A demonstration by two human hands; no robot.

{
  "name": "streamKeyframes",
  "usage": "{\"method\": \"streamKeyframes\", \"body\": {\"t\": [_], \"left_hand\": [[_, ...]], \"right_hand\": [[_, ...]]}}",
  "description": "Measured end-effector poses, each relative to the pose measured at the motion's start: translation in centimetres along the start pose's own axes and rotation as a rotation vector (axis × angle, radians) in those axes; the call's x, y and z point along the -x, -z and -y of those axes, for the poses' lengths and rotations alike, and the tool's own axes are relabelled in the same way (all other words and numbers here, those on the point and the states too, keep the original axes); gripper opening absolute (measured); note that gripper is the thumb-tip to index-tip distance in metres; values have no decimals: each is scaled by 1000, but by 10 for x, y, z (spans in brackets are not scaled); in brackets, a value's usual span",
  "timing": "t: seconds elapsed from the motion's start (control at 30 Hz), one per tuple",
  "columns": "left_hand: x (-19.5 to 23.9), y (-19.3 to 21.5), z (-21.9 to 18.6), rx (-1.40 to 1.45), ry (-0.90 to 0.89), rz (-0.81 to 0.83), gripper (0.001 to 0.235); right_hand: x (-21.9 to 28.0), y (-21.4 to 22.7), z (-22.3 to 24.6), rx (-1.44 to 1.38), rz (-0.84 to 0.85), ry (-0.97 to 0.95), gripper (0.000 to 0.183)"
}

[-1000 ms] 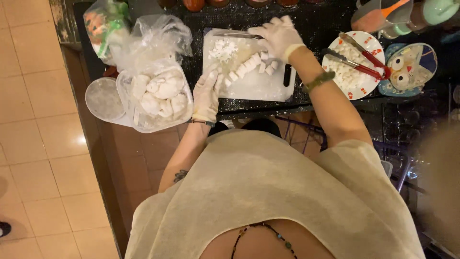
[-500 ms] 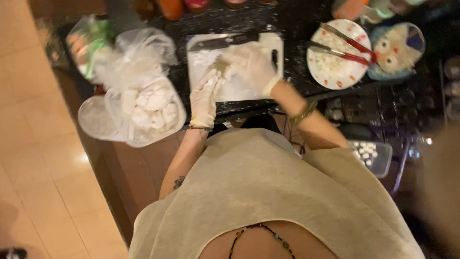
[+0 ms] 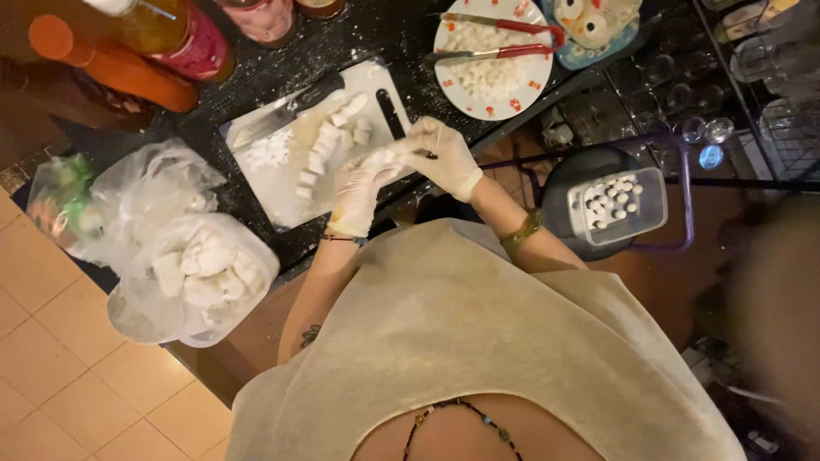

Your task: Cutting dough into small pieces and rolling them into balls on a cutting board.

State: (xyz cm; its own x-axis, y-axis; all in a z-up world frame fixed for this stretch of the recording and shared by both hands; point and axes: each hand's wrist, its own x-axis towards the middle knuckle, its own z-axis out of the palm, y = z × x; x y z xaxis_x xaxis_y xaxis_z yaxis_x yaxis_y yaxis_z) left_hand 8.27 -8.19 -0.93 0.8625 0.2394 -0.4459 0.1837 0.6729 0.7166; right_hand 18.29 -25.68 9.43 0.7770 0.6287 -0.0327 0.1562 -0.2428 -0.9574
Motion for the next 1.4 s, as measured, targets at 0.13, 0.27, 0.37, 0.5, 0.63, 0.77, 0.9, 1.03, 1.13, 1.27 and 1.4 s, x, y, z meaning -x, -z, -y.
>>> {"method": "streamKeyframes", "body": {"t": [0.13,0.27,0.37,0.5,0.63,0.77,0.9,1.03,1.13,1.27,1.4], "left_hand": [[-16,-21,16,124,51,10,24],[-32,-29,27,264,45,-119,24],[-49,-26,40,308,61,-143,26],[-50,-41,36,336,61,-118,29],[-41,-62,22,363,72,-177,27],[-41,-62,23,417,79,-152,26],[-26,-67,12,278,-24,-134,21],[-13,-56,10,238,-96,-133,20],[-2,-49,3,142,-139,-178,15],[-9,-23,18,176,-119,-198,19],[0,-23,14,256,-93,-231,23]], "right_hand": [[-5,59,-18,234,-96,156,20],[-24,105,-106,885,-338,-19,25],[-38,115,-109,1061,-273,65,21],[-52,114,-100,1223,-148,306,16],[-53,119,-93,1115,-78,308,11],[-47,121,-77,686,-196,193,16],[-36,107,-47,266,-184,160,11],[-38,121,-89,538,-173,77,12],[-31,122,-130,868,-239,-32,42],[-28,120,-121,1016,-127,-19,38],[-28,119,-108,1012,-12,5,17]]}}
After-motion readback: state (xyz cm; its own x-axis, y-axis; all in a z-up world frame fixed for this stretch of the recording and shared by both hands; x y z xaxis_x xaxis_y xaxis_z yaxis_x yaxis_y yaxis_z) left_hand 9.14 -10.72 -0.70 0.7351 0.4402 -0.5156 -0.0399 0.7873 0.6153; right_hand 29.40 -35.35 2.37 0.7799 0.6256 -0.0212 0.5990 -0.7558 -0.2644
